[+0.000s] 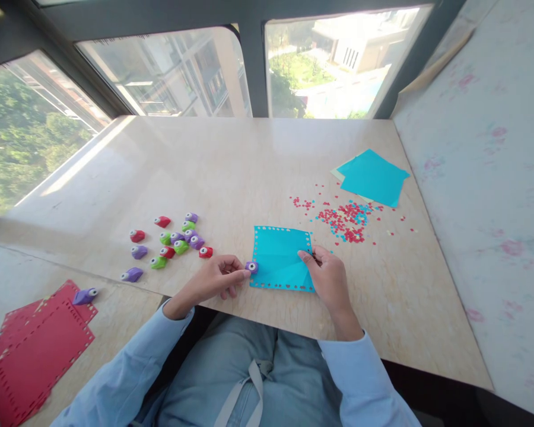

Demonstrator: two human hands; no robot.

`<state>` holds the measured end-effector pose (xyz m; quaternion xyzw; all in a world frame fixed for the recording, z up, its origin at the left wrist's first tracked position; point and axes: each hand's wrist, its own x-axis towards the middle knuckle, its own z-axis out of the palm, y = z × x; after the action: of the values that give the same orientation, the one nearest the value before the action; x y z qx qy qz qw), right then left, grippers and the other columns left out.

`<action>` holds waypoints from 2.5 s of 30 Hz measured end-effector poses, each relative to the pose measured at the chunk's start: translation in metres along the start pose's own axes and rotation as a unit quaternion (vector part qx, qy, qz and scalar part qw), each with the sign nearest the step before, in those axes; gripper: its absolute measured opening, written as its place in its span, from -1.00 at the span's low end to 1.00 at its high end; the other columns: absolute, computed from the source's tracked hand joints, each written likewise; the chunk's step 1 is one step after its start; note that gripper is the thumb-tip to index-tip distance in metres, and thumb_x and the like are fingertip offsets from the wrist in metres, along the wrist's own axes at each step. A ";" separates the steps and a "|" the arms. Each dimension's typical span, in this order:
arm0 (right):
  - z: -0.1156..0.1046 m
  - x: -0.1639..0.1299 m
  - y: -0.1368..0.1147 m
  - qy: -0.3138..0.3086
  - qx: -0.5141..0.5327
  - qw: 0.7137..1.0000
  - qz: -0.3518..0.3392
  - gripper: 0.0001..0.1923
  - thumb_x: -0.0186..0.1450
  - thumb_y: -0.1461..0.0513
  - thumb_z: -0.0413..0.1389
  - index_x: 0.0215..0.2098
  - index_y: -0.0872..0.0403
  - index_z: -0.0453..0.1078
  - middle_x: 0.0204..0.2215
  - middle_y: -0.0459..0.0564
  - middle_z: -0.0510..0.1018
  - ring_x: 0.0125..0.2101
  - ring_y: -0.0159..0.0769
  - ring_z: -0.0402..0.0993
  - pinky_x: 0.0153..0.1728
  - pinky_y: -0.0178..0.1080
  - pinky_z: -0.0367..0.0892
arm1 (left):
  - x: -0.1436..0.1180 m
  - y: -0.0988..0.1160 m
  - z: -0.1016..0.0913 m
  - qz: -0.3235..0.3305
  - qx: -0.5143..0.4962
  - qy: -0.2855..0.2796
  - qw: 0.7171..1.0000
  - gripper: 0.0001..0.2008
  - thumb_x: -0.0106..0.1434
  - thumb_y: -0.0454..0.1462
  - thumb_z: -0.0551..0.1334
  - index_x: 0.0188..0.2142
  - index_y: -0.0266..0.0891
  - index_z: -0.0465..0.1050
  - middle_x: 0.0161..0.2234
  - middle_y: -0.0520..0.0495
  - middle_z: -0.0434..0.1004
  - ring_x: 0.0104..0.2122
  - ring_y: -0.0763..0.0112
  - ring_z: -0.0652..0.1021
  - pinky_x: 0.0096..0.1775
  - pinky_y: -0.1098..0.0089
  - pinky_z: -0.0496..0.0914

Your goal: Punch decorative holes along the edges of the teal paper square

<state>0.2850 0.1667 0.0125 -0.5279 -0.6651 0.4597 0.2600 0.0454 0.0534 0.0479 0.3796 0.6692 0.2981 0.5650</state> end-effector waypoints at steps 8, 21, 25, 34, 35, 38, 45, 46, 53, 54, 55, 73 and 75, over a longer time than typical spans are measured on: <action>0.000 0.002 0.005 0.001 -0.009 1.000 -0.020 -0.47 0.22 -0.20 0.10 -0.37 0.11 0.47 -0.58 -0.05 0.41 -0.56 -0.30 0.23 -0.56 -0.30 0.13 | 0.006 0.001 0.001 0.016 0.000 -0.009 1.000 -0.60 0.16 0.08 0.27 -0.44 -0.21 0.36 -0.55 0.03 0.48 -0.64 0.46 0.51 -0.67 0.52 0.36; 0.000 0.000 0.011 0.035 0.028 0.999 -0.026 -0.36 0.16 -0.25 0.15 -0.18 0.14 0.50 -0.54 -0.08 0.41 -0.54 -0.29 0.28 -0.52 -0.26 0.21 | 0.008 0.014 -0.008 -0.036 0.057 -0.018 0.998 -0.48 0.06 0.19 0.30 -0.47 -0.23 0.32 -0.60 0.04 0.45 -0.66 0.41 0.52 -0.67 0.50 0.35; 0.004 0.002 0.015 0.069 0.051 0.995 -0.056 -0.32 0.17 -0.23 0.17 -0.04 0.15 0.48 -0.36 0.01 0.55 -0.41 -0.19 0.43 -0.37 -0.19 0.34 | 0.012 0.015 -0.009 -0.041 0.053 -0.024 0.997 -0.47 0.03 0.19 0.33 -0.48 -0.23 0.30 -0.60 0.03 0.46 -0.67 0.42 0.51 -0.67 0.50 0.34; 0.008 0.009 0.017 0.063 0.036 0.993 -0.097 -0.34 0.24 -0.19 0.13 0.06 0.12 0.47 -0.26 0.04 0.60 -0.31 -0.11 0.52 -0.25 -0.12 0.41 | 0.015 0.023 -0.015 -0.053 0.058 -0.049 0.996 -0.49 0.00 0.15 0.37 -0.44 -0.26 0.37 -0.56 0.01 0.49 -0.64 0.45 0.51 -0.64 0.49 0.35; 0.008 0.009 0.017 0.063 0.038 0.992 -0.100 -0.35 0.24 -0.18 0.13 0.05 0.12 0.47 -0.25 0.05 0.60 -0.30 -0.10 0.53 -0.23 -0.11 0.42 | 0.015 0.024 -0.016 -0.054 0.057 -0.049 0.996 -0.49 0.00 0.15 0.37 -0.44 -0.26 0.38 -0.56 0.01 0.49 -0.64 0.44 0.52 -0.64 0.50 0.35; 0.010 0.009 0.018 0.086 0.047 0.989 -0.110 -0.34 0.23 -0.18 0.15 0.05 0.13 0.48 -0.23 0.10 0.60 -0.29 -0.08 0.55 -0.24 -0.10 0.46 | 0.016 0.025 -0.016 -0.056 0.051 -0.051 0.996 -0.51 0.01 0.12 0.37 -0.45 -0.26 0.37 -0.55 0.01 0.49 -0.63 0.45 0.52 -0.63 0.51 0.35; 0.010 0.006 0.020 0.135 0.090 0.974 -0.157 -0.44 0.33 -0.07 0.13 0.17 0.06 0.36 0.04 0.13 0.49 -0.05 -0.08 0.49 0.02 0.00 0.40 | 0.018 0.026 -0.016 -0.067 0.051 -0.047 0.995 -0.53 0.03 0.11 0.36 -0.48 -0.25 0.36 -0.61 0.04 0.45 -0.68 0.50 0.47 -0.63 0.51 0.33; 0.010 0.005 0.020 0.137 0.090 0.973 -0.163 -0.46 0.34 -0.06 0.13 0.16 0.05 0.35 0.05 0.12 0.48 -0.02 -0.08 0.48 0.05 0.01 0.38 | 0.019 0.026 -0.016 -0.069 0.053 -0.050 0.995 -0.53 0.03 0.11 0.36 -0.49 -0.25 0.36 -0.61 0.04 0.46 -0.68 0.49 0.48 -0.63 0.51 0.33; 0.009 0.005 0.022 0.150 0.085 0.968 -0.182 -0.55 0.35 -0.02 0.12 0.09 0.04 0.37 0.02 0.11 0.49 0.01 -0.09 0.45 0.09 0.04 0.34 | 0.024 0.025 -0.020 -0.061 0.066 -0.088 0.992 -0.52 0.03 0.12 0.35 -0.52 -0.24 0.35 -0.63 0.05 0.44 -0.71 0.54 0.43 -0.67 0.55 0.22; 0.010 0.005 0.022 0.148 0.085 0.969 -0.181 -0.55 0.35 -0.03 0.12 0.09 0.04 0.37 0.02 0.11 0.49 0.02 -0.09 0.44 0.09 0.04 0.34 | 0.025 0.025 -0.020 -0.055 0.070 -0.091 0.992 -0.52 0.04 0.12 0.35 -0.53 -0.25 0.35 -0.64 0.05 0.43 -0.71 0.55 0.41 -0.68 0.55 0.20; 0.010 0.005 0.022 0.147 0.085 0.969 -0.177 -0.55 0.35 -0.03 0.12 0.09 0.04 0.37 0.03 0.11 0.49 0.02 -0.09 0.44 0.09 0.04 0.33 | 0.026 0.024 -0.020 -0.053 0.072 -0.094 0.992 -0.52 0.05 0.13 0.34 -0.52 -0.25 0.36 -0.64 0.06 0.42 -0.72 0.56 0.41 -0.69 0.55 0.18; 0.010 -0.001 0.011 0.176 0.130 0.968 -0.124 -0.49 0.32 -0.09 0.12 0.02 0.13 0.38 -0.11 0.16 0.56 -0.08 -0.09 0.49 0.00 -0.02 0.36 | 0.033 0.033 -0.025 -0.090 0.059 -0.131 0.986 -0.56 0.01 0.09 0.36 -0.47 -0.25 0.41 -0.65 0.08 0.40 -0.72 0.55 0.37 -0.67 0.50 0.16; 0.010 -0.001 0.010 0.171 0.135 0.969 -0.120 -0.47 0.31 -0.10 0.12 0.01 0.13 0.37 -0.12 0.17 0.56 -0.09 -0.09 0.50 -0.01 -0.02 0.37 | 0.031 0.034 -0.025 -0.084 0.057 -0.132 0.986 -0.57 0.00 0.07 0.39 -0.48 -0.25 0.40 -0.65 0.08 0.41 -0.71 0.55 0.38 -0.67 0.51 0.17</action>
<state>0.2821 0.1625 -0.0007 -0.4746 -0.6011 0.4137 0.4922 0.0241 0.0984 0.0638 0.3898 0.6340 0.1579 0.6490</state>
